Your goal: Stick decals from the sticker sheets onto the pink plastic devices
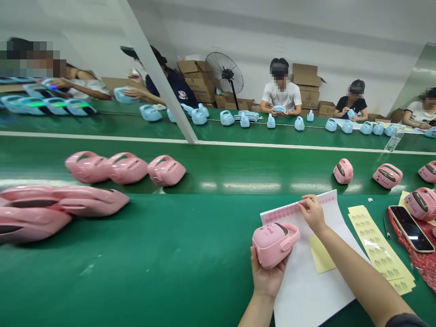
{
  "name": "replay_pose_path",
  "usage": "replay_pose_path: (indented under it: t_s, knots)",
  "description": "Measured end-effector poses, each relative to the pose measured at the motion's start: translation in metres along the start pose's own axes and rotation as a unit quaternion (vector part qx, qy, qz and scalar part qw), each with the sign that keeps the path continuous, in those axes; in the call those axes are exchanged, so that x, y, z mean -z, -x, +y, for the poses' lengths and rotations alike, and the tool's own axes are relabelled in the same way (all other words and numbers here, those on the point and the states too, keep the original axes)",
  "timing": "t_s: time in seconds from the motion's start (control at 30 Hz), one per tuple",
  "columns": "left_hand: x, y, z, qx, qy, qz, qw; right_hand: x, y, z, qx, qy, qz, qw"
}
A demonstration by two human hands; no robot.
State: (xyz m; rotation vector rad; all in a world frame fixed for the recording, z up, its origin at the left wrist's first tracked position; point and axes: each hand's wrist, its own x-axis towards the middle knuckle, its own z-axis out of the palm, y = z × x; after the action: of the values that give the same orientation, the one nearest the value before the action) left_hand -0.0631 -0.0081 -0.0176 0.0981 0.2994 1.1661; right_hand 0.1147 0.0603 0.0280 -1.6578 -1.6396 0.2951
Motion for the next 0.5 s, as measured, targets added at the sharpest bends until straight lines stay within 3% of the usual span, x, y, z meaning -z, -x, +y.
replay_pose_path:
  t_s: [0.1,0.17,0.3,0.37,0.5]
  knots:
    - [0.007,-0.001,0.000,0.010,0.050,-0.136,0.989,0.005,0.016,-0.005,0.007,-0.091,0.055,0.994]
    - [0.008,-0.002,0.000,0.013,0.078,-0.208,0.975,0.007,0.027,-0.013,-0.024,-0.187,0.083,0.979]
    - [0.003,-0.001,0.000,0.008,0.091,-0.237,0.967,0.010,0.053,-0.044,-0.150,-0.355,0.013,0.923]
    - [0.000,0.000,0.000,0.001,0.094,-0.241,0.966,0.009,0.068,-0.061,-0.175,-0.408,-0.016,0.896]
    - [-0.004,0.003,-0.001,-0.001,0.089,-0.254,0.963,0.004,0.087,-0.084,-0.204,-0.438,0.016,0.876]
